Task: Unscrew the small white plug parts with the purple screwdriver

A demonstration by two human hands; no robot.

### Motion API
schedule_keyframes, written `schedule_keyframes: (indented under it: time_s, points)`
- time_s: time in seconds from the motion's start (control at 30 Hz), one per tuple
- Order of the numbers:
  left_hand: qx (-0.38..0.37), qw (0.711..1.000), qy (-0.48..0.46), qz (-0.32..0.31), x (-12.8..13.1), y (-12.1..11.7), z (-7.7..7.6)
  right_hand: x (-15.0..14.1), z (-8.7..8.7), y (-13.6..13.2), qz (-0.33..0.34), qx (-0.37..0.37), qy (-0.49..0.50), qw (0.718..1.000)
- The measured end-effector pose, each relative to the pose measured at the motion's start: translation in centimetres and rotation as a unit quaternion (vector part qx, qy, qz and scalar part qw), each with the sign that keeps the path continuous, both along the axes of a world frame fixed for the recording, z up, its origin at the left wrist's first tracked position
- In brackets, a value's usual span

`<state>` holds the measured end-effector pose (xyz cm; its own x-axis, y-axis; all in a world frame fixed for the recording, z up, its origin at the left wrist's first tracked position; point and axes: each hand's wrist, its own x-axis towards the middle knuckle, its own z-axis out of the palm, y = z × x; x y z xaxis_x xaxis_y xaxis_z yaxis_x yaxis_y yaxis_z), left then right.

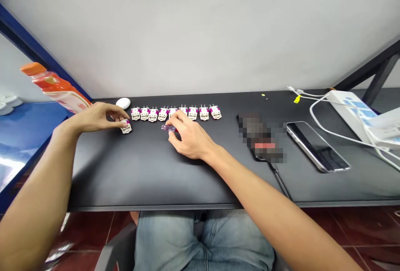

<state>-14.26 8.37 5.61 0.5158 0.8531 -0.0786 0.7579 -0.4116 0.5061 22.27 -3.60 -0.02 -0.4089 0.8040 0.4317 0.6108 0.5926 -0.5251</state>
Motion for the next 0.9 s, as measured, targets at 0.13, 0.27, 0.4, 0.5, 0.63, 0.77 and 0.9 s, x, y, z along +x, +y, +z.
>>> schedule_keyframes:
  time_s: [0.13,0.27,0.4,0.5,0.63,0.77,0.9]
  points:
    - [-0.011,0.993,-0.001,-0.118,4.6,-2.3,0.1,0.3,-0.3,0.6,-0.005,0.114,0.064,0.991]
    - [0.047,0.983,-0.046,-0.171,9.3,-5.2,-1.4,1.2,0.2,1.2,-0.045,0.151,0.158,0.975]
    - [0.118,0.969,-0.099,-0.191,10.3,-6.1,-2.2,1.4,1.0,1.0,-0.055,0.086,0.279,0.955]
    - [0.105,0.957,-0.125,-0.241,9.7,-5.6,-2.3,1.0,1.0,0.4,0.004,0.059,0.322,0.945]
    - [0.085,0.942,-0.129,-0.297,9.7,-5.4,-3.1,0.1,0.5,-0.3,0.065,0.073,0.315,0.944]
    - [0.075,0.947,-0.138,-0.281,10.5,-5.7,-4.2,-0.7,-0.1,-0.6,0.100,0.090,0.309,0.941]
    - [0.075,0.952,-0.142,-0.260,10.8,-5.8,-4.7,-0.9,-0.3,-0.5,0.103,0.090,0.299,0.944]
